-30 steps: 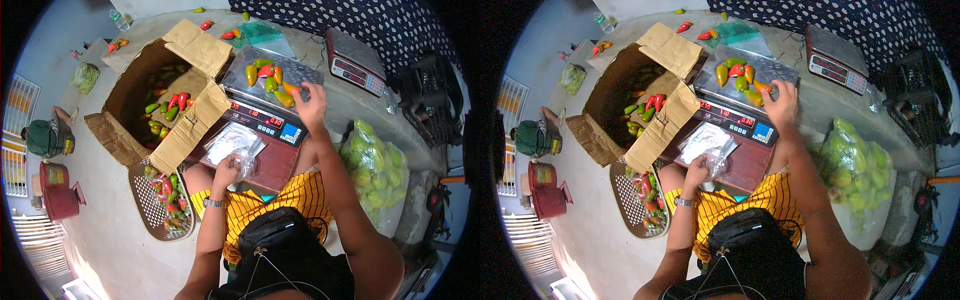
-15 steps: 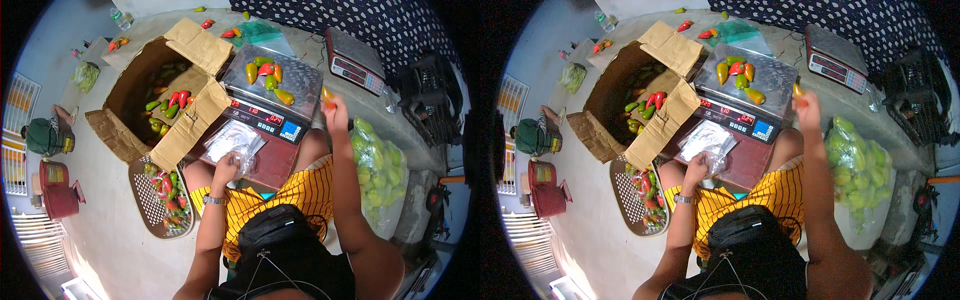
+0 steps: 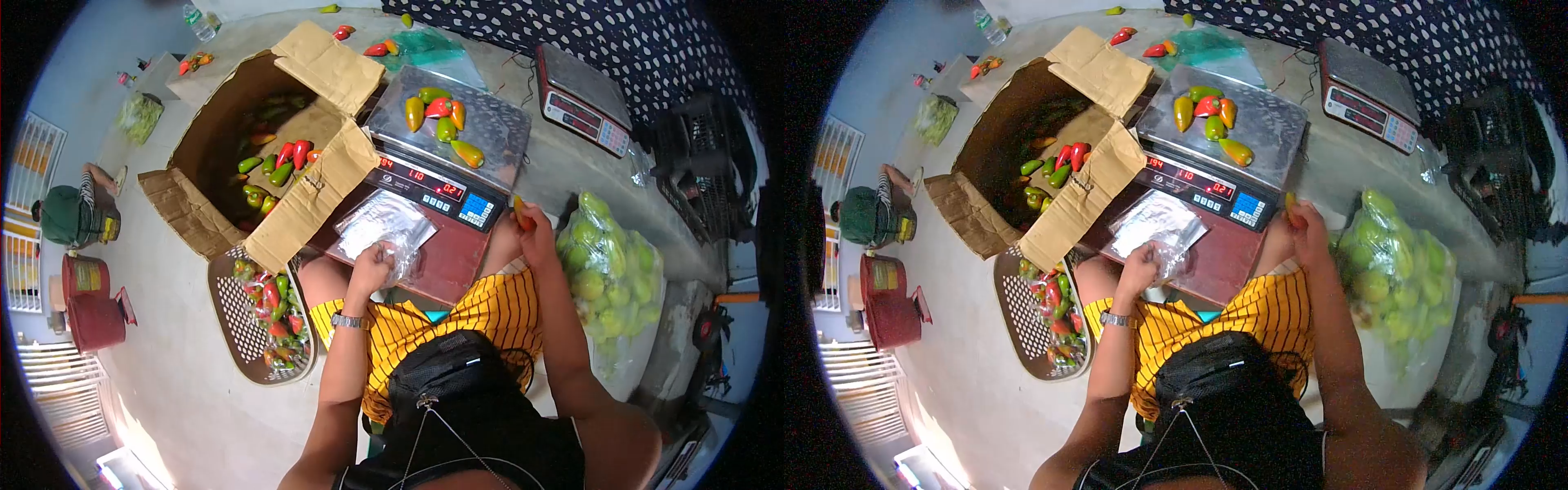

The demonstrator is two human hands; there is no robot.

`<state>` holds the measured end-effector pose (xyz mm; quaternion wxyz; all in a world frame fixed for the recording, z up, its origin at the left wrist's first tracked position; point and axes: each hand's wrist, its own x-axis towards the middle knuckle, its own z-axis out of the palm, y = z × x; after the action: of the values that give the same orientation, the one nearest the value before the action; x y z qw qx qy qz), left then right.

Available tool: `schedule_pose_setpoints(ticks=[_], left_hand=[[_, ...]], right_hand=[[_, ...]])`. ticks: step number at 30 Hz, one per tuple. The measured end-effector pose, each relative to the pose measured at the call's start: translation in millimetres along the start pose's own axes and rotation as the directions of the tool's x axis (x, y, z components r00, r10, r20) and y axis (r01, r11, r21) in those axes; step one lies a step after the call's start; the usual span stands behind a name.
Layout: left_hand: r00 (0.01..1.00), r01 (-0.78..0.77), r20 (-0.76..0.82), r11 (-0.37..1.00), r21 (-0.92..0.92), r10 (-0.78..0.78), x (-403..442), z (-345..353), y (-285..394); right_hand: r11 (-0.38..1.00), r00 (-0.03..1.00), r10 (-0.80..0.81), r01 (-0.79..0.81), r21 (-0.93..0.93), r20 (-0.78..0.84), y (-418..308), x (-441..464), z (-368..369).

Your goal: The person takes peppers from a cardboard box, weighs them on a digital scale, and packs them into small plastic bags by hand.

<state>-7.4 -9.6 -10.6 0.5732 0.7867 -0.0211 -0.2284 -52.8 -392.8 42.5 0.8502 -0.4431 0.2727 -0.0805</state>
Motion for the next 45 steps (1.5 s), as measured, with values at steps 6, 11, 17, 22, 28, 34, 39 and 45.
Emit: schedule_pose_setpoints(ticks=[6,11,17,22,28,34,39,45], left_hand=[[1.0,-0.002,-0.026,0.994,0.106,0.004,-5.6,-0.9,19.4],[1.0,-0.018,-0.009,0.996,0.082,0.019,-3.1,0.1,8.2],[0.999,-0.043,-0.017,0.998,0.044,0.043,1.2,2.6,-6.5],[0.999,-0.037,-0.034,0.999,0.002,0.037,3.3,1.3,-2.9],[0.999,0.026,-0.019,0.999,-0.023,-0.026,-1.2,-0.1,-6.0],[1.0,-0.02,-0.002,0.998,0.065,0.02,3.2,-0.7,-5.9],[0.999,0.027,-0.023,0.999,0.045,-0.026,-2.6,-1.9,0.7],[0.999,0.004,-0.032,0.997,0.075,-0.002,-5.6,-0.9,-2.6]], right_hand=[[0.992,0.999,0.002,0.003,-0.127,0.041,2.3,-2.1,-2.6],[0.97,0.999,-0.051,0.052,-0.238,0.013,1.7,0.2,4.7],[0.705,0.913,-0.391,0.377,-0.6,0.115,-47.7,51.5,90.0],[0.333,0.959,-0.227,0.238,-0.913,0.168,-71.6,98.1,132.1],[-0.024,0.844,-0.469,0.284,-0.958,0.262,-60.6,107.1,134.1],[-0.329,0.443,-0.672,0.539,-0.775,0.593,-57.8,95.5,219.8],[-0.666,0.718,-0.321,0.293,-0.686,0.618,-41.2,97.3,303.8],[-0.715,0.78,-0.302,0.195,-0.672,0.548,-20.3,121.0,306.0]])
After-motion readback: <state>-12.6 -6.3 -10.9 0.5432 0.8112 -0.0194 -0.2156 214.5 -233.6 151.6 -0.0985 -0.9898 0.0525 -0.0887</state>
